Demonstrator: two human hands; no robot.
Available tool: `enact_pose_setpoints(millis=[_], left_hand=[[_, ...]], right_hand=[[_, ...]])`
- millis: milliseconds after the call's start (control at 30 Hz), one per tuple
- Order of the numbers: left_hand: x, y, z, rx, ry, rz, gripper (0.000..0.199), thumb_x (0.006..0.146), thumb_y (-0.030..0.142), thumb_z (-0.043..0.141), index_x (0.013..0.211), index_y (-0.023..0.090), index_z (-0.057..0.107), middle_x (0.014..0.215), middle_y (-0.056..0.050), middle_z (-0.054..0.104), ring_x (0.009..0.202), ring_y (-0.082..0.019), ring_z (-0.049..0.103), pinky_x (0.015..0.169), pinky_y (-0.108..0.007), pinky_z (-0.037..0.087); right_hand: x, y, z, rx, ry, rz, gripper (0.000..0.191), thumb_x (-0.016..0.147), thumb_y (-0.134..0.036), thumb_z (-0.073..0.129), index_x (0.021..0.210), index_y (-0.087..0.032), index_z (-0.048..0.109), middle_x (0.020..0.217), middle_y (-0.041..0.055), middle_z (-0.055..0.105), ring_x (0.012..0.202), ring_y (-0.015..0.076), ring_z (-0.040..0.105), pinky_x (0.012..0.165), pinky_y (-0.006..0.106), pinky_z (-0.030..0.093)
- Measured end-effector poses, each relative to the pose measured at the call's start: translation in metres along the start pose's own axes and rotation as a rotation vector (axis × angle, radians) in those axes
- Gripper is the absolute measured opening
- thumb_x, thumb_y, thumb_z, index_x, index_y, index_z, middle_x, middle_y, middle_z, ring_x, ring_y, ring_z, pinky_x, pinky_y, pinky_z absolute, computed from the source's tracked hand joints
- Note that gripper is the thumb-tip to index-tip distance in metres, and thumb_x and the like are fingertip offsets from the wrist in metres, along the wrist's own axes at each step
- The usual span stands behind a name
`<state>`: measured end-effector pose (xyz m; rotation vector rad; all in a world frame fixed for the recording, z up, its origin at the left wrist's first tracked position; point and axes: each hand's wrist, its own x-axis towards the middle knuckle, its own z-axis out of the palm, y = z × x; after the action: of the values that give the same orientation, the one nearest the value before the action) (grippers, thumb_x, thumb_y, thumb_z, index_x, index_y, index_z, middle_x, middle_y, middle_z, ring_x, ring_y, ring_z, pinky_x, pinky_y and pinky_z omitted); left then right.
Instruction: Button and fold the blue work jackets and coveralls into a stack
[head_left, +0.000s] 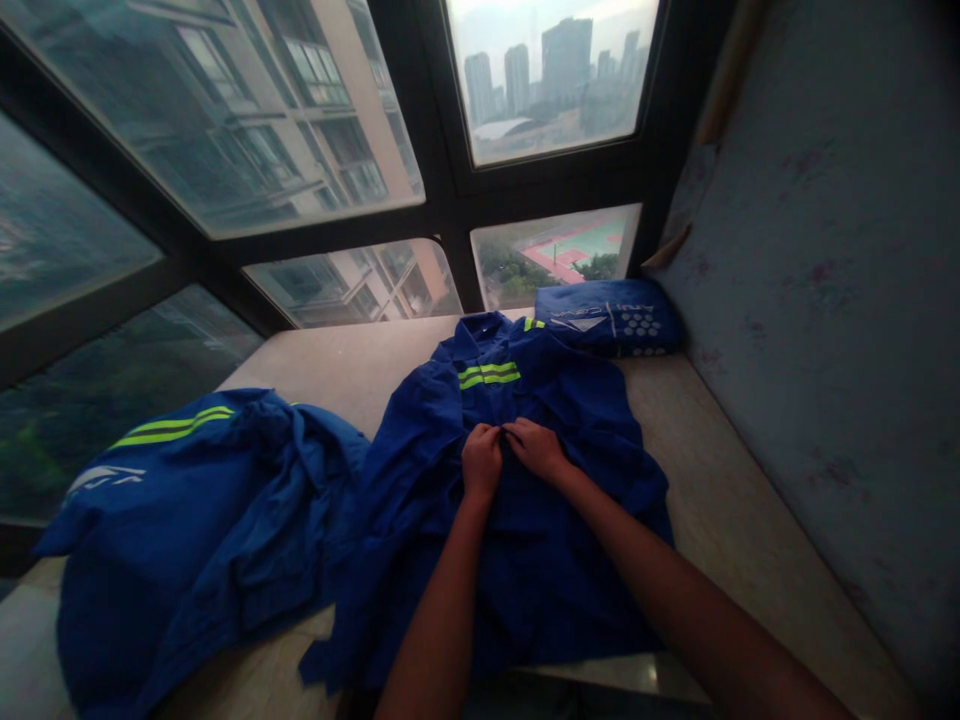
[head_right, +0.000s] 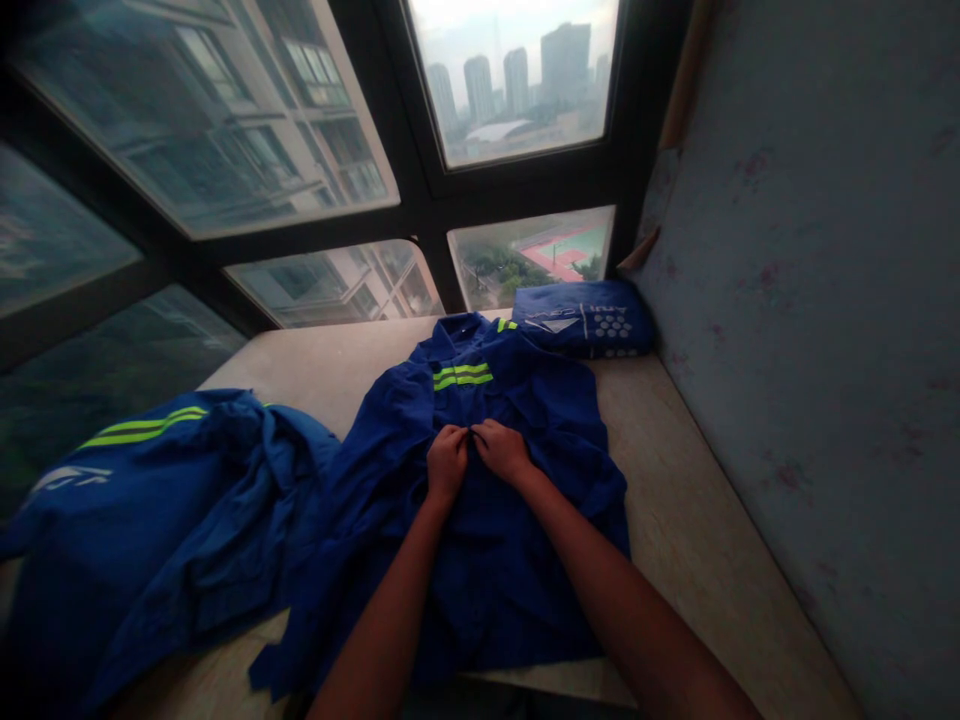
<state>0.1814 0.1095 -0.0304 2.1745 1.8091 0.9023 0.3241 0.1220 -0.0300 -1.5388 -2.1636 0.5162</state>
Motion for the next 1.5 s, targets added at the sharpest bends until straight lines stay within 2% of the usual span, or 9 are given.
enact_pose_setpoints(millis=[633, 900, 1167, 1400, 1500], left_hand=[[0.0, -0.001, 0.002, 0.002, -0.027, 0.013, 0.029, 0.093, 0.013, 0.044, 0.102, 0.019, 0.071, 0.095, -0.008, 0.066, 0.09, -0.02, 0.062, 0.083, -0.03, 0.049], [-0.004, -0.001, 0.002, 0.022, -0.059, 0.035, 0.026, 0.094, 0.014, 0.045, 0.101, 0.016, 0.07, 0.096, -0.009, 0.065, 0.089, -0.02, 0.061, 0.083, -0.031, 0.048], [-0.003, -0.004, 0.0, 0.019, -0.089, 0.039, 0.023, 0.093, 0.014, 0.048, 0.101, 0.018, 0.069, 0.097, -0.007, 0.067, 0.086, -0.017, 0.063, 0.078, -0.027, 0.048], [-0.005, 0.002, -0.001, 0.052, -0.138, 0.067, 0.023, 0.093, 0.014, 0.049, 0.105, 0.018, 0.069, 0.102, -0.006, 0.068, 0.091, -0.016, 0.065, 0.082, -0.024, 0.049], [-0.008, 0.004, -0.012, 0.106, -0.149, 0.069, 0.025, 0.094, 0.015, 0.049, 0.107, 0.02, 0.069, 0.103, -0.005, 0.068, 0.092, -0.015, 0.065, 0.083, -0.023, 0.049]], right_hand=[[-0.001, 0.004, 0.002, 0.072, 0.072, 0.005, 0.026, 0.098, -0.026, 0.048, 0.106, -0.021, 0.071, 0.103, 0.0057, 0.069, 0.089, 0.0159, 0.065, 0.075, 0.024, 0.046], [0.0, 0.008, 0.002, 0.049, 0.034, -0.014, 0.023, 0.097, -0.026, 0.051, 0.103, -0.021, 0.072, 0.098, 0.0043, 0.07, 0.092, 0.0157, 0.064, 0.076, 0.023, 0.044], [-0.002, -0.001, 0.001, -0.019, 0.029, 0.095, 0.029, 0.1, -0.035, 0.043, 0.106, -0.025, 0.07, 0.109, 0.0053, 0.068, 0.09, 0.0175, 0.065, 0.074, 0.025, 0.044], [0.002, -0.004, 0.004, -0.044, 0.061, 0.172, 0.028, 0.099, -0.031, 0.043, 0.103, -0.023, 0.07, 0.107, 0.0075, 0.068, 0.087, 0.018, 0.066, 0.072, 0.026, 0.044], [0.002, -0.003, 0.001, -0.026, 0.104, 0.163, 0.026, 0.098, -0.029, 0.046, 0.102, -0.023, 0.071, 0.106, 0.0059, 0.07, 0.088, 0.0167, 0.066, 0.074, 0.024, 0.045]])
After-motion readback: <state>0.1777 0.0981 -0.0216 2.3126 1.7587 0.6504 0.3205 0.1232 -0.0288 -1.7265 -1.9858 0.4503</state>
